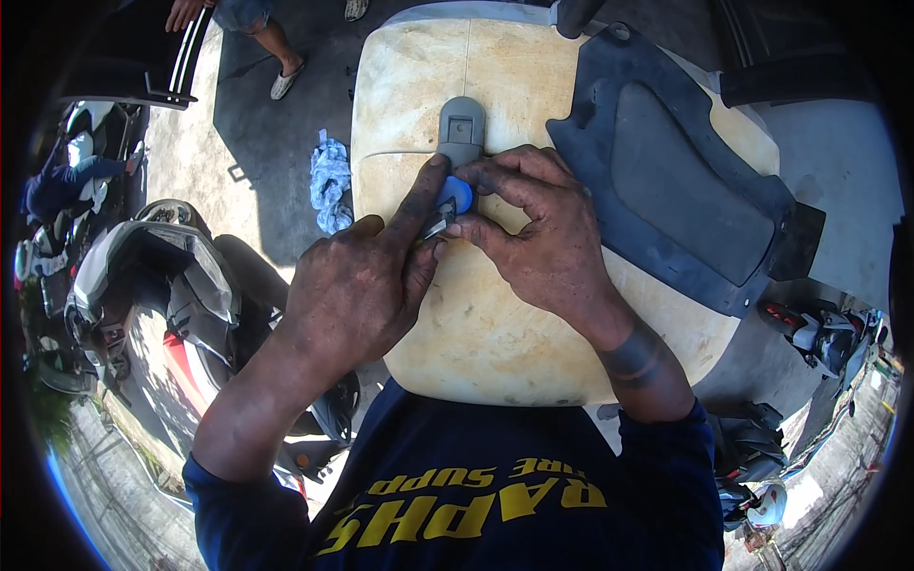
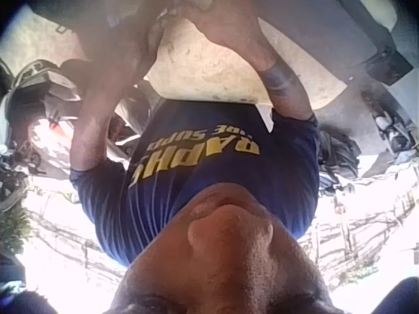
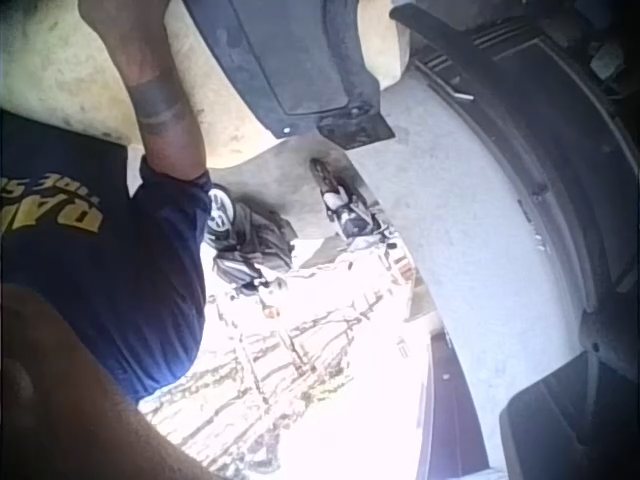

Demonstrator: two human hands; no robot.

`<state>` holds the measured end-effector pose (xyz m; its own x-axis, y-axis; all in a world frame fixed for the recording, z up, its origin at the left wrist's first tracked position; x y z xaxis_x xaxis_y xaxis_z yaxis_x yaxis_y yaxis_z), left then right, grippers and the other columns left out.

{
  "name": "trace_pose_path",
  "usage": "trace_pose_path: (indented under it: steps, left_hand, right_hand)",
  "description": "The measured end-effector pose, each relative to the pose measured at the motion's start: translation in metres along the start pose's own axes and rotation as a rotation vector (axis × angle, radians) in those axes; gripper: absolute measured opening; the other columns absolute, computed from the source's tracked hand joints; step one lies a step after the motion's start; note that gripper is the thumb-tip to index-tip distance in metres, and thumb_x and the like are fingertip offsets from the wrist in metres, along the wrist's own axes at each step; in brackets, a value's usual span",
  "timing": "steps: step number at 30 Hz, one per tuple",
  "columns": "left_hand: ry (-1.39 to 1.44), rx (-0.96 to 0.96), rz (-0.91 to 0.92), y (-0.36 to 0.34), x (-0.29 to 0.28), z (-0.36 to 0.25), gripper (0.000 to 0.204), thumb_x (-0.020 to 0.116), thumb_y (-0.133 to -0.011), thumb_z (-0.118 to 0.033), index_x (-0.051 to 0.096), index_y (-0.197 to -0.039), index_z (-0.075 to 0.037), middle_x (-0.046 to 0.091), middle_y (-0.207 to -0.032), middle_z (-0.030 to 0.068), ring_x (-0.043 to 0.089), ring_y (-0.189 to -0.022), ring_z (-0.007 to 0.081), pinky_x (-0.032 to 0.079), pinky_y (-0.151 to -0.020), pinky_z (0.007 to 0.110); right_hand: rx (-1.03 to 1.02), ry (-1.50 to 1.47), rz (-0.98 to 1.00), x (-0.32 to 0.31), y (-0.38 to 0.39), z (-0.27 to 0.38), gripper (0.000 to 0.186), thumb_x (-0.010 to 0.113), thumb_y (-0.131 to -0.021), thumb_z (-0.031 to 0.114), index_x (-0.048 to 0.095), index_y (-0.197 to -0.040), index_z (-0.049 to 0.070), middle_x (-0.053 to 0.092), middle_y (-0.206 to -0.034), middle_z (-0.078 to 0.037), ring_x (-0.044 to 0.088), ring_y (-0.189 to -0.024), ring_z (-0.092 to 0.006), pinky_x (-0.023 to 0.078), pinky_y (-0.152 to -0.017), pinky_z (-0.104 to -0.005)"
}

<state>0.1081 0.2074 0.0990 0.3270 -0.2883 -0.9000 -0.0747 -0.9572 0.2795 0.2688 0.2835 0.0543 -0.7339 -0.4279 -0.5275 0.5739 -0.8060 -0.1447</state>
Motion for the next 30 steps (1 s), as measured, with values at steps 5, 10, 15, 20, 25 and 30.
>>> trace_pose_path:
  steps: [5, 10, 15, 20, 25, 30]
  left_hand:
    - [0.08, -0.074, -0.053, 0.004, 0.01, -0.007, 0.06, 0.048, -0.101, -0.034, 0.028, -0.153, -0.013, 0.061, -0.066, 0.0147, 0.067, -0.058, 0.0301, 0.056, -0.057, 0.044]
    - [0.188, -0.127, -0.125, 0.008, 0.02, -0.014, 0.06, 0.048, -0.101, -0.033, 0.027, -0.153, -0.013, 0.062, -0.069, 0.0162, 0.067, -0.06, 0.0321, 0.056, -0.057, 0.045]
    - [0.23, -0.195, -0.212, 0.01, 0.028, -0.022, 0.06, 0.049, -0.101, -0.033, 0.027, -0.153, -0.013, 0.063, -0.072, 0.0177, 0.068, -0.063, 0.033, 0.056, -0.058, 0.046]
    - [0.274, -0.194, -0.201, 0.011, 0.028, -0.019, 0.06, 0.049, -0.101, -0.033, 0.027, -0.153, -0.012, 0.064, -0.072, 0.0176, 0.069, -0.066, 0.0328, 0.055, -0.062, 0.046]
    - [0.28, -0.131, -0.141, 0.014, 0.017, -0.006, 0.058, 0.05, -0.101, -0.032, 0.031, -0.152, -0.012, 0.064, -0.071, 0.0171, 0.069, -0.069, 0.0318, 0.054, -0.065, 0.045]
    - [0.235, -0.085, -0.106, 0.012, 0.009, -0.005, 0.058, 0.051, -0.1, -0.033, 0.033, -0.151, -0.013, 0.066, -0.073, 0.0181, 0.07, -0.071, 0.0324, 0.055, -0.066, 0.044]
  right_hand:
    - [0.004, 0.042, -0.007, -0.001, 0.0, 0.002, 0.039, 0.082, -0.074, 0.017, 0.07, -0.109, 0.004, 0.063, -0.104, -0.009, 0.06, -0.101, -0.0243, 0.048, -0.092, -0.0384]
    - [-0.004, 0.069, -0.038, 0.0, 0.001, 0.002, 0.037, 0.082, -0.072, 0.012, 0.071, -0.107, 0.006, 0.065, -0.103, -0.006, 0.061, -0.101, -0.0217, 0.049, -0.091, -0.0361]
    - [-0.058, 0.074, -0.076, 0.001, 0.001, 0.0, 0.037, 0.08, -0.072, 0.007, 0.071, -0.108, 0.007, 0.065, -0.101, -0.006, 0.062, -0.099, -0.0207, 0.05, -0.09, -0.0346]
    - [-0.049, 0.018, -0.021, 0.0, -0.001, -0.002, 0.037, 0.08, -0.074, 0.014, 0.07, -0.108, 0.004, 0.063, -0.102, -0.01, 0.059, -0.098, -0.0258, 0.047, -0.09, -0.0383]
    - [-0.048, 0.008, 0.005, -0.002, -0.004, -0.004, 0.036, 0.08, -0.075, 0.017, 0.071, -0.106, 0.003, 0.063, -0.101, -0.01, 0.059, -0.097, -0.0255, 0.047, -0.089, -0.0379]
    - [-0.06, -0.012, 0.026, -0.002, -0.002, -0.004, 0.037, 0.079, -0.078, 0.019, 0.069, -0.109, 0.002, 0.062, -0.102, -0.011, 0.058, -0.097, -0.026, 0.046, -0.089, -0.0394]
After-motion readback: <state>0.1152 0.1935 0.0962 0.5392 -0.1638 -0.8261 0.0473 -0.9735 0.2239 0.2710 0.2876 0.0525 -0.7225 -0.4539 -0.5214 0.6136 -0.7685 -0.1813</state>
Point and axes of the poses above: each hand's wrist, its own y-axis away from the middle knuckle, its own x-axis out of the palm, z = x × y, the point moved 2 cm from there along -y, towards the middle knuckle
